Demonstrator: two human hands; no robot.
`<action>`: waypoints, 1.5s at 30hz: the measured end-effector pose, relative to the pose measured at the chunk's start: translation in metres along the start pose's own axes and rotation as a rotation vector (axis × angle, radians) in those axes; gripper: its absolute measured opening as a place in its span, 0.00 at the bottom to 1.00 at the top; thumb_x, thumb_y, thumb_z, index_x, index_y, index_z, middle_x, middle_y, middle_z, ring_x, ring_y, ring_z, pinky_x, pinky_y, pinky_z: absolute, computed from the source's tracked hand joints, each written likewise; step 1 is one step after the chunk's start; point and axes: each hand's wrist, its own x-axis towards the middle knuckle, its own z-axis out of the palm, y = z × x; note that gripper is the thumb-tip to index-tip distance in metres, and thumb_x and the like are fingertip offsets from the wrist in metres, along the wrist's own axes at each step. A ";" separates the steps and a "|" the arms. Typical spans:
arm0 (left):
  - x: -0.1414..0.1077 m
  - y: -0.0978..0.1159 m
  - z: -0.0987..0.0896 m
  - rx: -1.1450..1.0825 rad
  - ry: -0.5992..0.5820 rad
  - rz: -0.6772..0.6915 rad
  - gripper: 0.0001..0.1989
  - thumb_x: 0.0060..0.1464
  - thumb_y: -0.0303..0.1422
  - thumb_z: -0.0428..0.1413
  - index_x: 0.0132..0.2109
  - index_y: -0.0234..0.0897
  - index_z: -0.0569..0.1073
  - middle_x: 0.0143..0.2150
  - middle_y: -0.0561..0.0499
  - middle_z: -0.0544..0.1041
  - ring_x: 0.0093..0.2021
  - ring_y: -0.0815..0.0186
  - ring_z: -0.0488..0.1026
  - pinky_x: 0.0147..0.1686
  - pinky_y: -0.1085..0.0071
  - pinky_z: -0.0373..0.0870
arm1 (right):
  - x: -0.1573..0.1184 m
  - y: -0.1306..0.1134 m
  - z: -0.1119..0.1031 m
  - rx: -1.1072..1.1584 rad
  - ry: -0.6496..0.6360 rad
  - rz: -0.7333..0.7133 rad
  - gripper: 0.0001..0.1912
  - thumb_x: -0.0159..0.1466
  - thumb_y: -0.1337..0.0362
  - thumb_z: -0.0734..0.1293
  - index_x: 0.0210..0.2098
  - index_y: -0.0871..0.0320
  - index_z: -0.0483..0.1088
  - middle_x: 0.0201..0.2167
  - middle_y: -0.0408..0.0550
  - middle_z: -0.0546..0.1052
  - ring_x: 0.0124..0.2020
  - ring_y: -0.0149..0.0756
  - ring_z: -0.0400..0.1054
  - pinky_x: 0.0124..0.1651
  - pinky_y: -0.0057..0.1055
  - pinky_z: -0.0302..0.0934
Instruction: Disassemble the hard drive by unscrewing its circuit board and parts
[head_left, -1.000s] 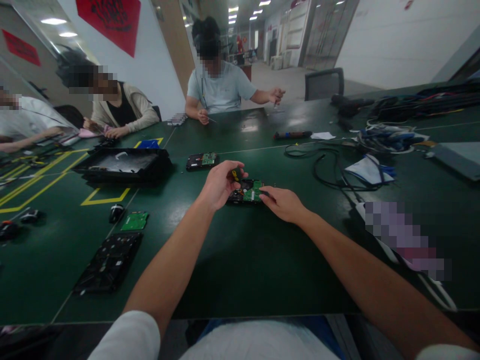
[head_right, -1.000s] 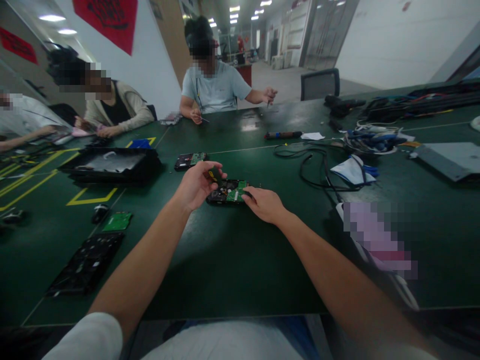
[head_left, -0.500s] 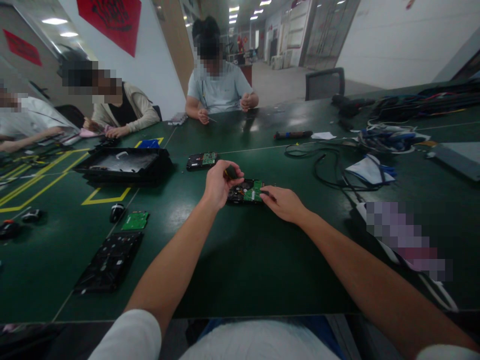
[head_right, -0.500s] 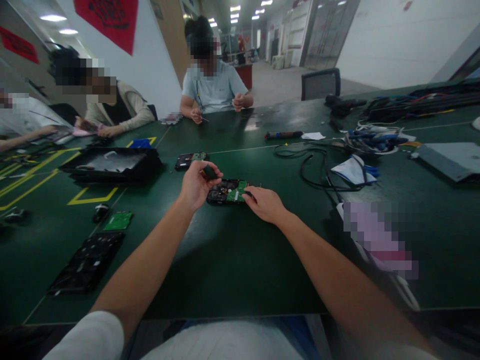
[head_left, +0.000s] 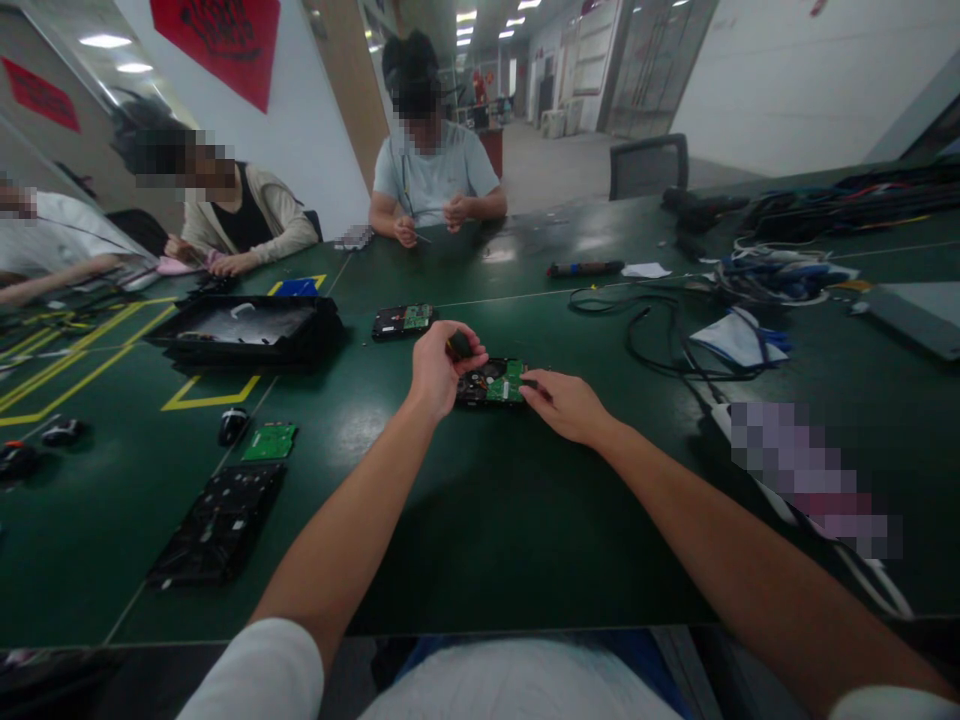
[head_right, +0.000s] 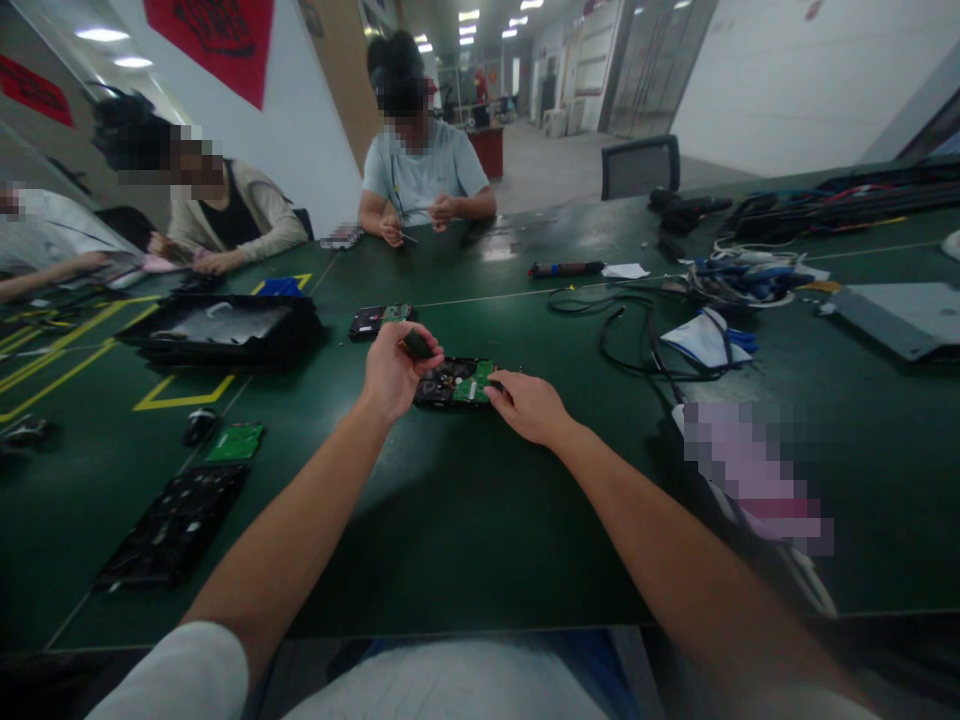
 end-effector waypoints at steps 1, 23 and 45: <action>0.001 0.001 -0.001 0.013 -0.015 -0.002 0.12 0.52 0.41 0.58 0.31 0.37 0.75 0.31 0.51 0.74 0.32 0.68 0.75 0.28 0.76 0.74 | 0.000 0.001 0.000 0.018 0.015 0.002 0.22 0.77 0.56 0.59 0.61 0.61 0.74 0.42 0.53 0.82 0.40 0.41 0.74 0.45 0.36 0.64; -0.007 0.011 0.000 0.255 -0.072 0.075 0.11 0.54 0.39 0.57 0.36 0.38 0.80 0.36 0.47 0.76 0.36 0.63 0.73 0.20 0.75 0.59 | -0.001 0.012 -0.002 0.076 0.359 0.098 0.19 0.60 0.78 0.57 0.36 0.54 0.76 0.52 0.51 0.81 0.53 0.46 0.75 0.53 0.44 0.70; -0.012 0.018 0.006 0.103 -0.107 0.061 0.06 0.50 0.34 0.60 0.35 0.37 0.76 0.37 0.47 0.79 0.41 0.62 0.77 0.29 0.72 0.78 | -0.003 0.007 -0.008 0.242 0.414 0.262 0.23 0.68 0.71 0.58 0.59 0.55 0.70 0.59 0.53 0.81 0.25 0.32 0.77 0.41 0.40 0.75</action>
